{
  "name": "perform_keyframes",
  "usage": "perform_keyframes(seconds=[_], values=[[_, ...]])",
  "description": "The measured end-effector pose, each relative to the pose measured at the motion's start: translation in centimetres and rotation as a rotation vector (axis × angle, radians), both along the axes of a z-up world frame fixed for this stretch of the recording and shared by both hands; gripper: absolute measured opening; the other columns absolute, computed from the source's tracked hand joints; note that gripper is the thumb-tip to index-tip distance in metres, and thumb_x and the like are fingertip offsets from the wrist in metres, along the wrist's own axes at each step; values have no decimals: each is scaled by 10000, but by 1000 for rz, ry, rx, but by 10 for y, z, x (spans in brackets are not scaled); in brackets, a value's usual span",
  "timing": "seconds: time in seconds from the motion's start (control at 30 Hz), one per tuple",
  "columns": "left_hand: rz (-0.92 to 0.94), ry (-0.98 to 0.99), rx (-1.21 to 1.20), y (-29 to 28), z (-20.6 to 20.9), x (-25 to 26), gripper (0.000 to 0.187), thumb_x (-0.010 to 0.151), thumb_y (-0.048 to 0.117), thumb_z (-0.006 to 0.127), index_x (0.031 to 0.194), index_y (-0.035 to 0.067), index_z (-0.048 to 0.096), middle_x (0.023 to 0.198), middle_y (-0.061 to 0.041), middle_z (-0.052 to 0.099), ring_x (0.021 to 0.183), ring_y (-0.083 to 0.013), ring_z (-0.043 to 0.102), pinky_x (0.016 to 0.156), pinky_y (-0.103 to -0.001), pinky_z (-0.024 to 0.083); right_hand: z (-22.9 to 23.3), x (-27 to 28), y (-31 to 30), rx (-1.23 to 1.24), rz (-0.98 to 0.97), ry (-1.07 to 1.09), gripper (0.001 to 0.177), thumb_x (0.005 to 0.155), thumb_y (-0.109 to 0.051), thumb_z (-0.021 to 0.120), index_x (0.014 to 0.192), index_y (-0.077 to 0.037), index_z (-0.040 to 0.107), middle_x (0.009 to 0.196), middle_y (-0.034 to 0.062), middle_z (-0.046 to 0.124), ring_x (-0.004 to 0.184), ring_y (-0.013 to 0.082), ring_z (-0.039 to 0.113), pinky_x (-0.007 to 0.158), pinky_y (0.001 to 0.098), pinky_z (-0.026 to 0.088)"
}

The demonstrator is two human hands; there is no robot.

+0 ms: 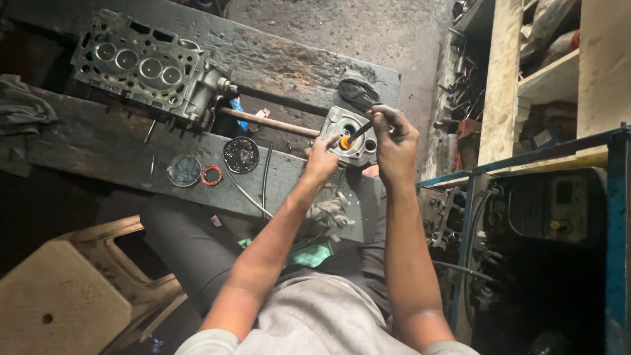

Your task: The person sits on the floor and cleans various engine components, including a cylinder head and a smaller metal block, using a rag. They wipe the surfaces and crevices of the parts, occasionally using a small tool to assist in cleaning specific areas.

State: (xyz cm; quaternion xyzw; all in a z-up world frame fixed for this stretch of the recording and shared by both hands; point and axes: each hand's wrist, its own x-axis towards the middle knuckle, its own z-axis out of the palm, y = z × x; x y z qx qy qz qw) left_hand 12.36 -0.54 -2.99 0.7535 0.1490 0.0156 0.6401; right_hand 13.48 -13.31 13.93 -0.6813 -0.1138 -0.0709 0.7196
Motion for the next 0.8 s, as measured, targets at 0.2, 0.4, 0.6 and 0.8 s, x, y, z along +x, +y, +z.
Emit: perform_keyframes(seconds=[0.2,0.4,0.6,0.8], values=[[-57,-82,-388,11,8,-12,681,711,-80,483,1336,89,693,1218,-98,642,1106,-233,556,955,-332,394,-14,8,-10,30,-24,58,146,1037,-50,650,1152,9,719,1052,74,744,1006,113,688,934,246,537],[-77,-144,-62,35,59,-48,569,793,1,510,1314,95,719,1182,-147,656,1067,-253,611,952,-317,484,-20,9,-7,-135,-21,91,222,908,1,835,1023,61,655,918,87,682,777,130,606,661,279,469],[-291,-52,645,28,76,-119,661,821,332,707,1391,25,571,1266,-217,544,1145,-397,490,1002,-496,389,-7,2,-3,13,-11,111,115,986,-123,656,1053,-55,721,945,-1,735,868,21,666,790,165,521],[-272,-233,993,10,7,-152,579,845,308,670,1338,9,624,1315,-174,560,1159,-353,522,986,-500,409,-48,18,-8,-36,10,96,193,891,-46,825,992,-20,663,928,32,682,759,88,555,633,223,450]])
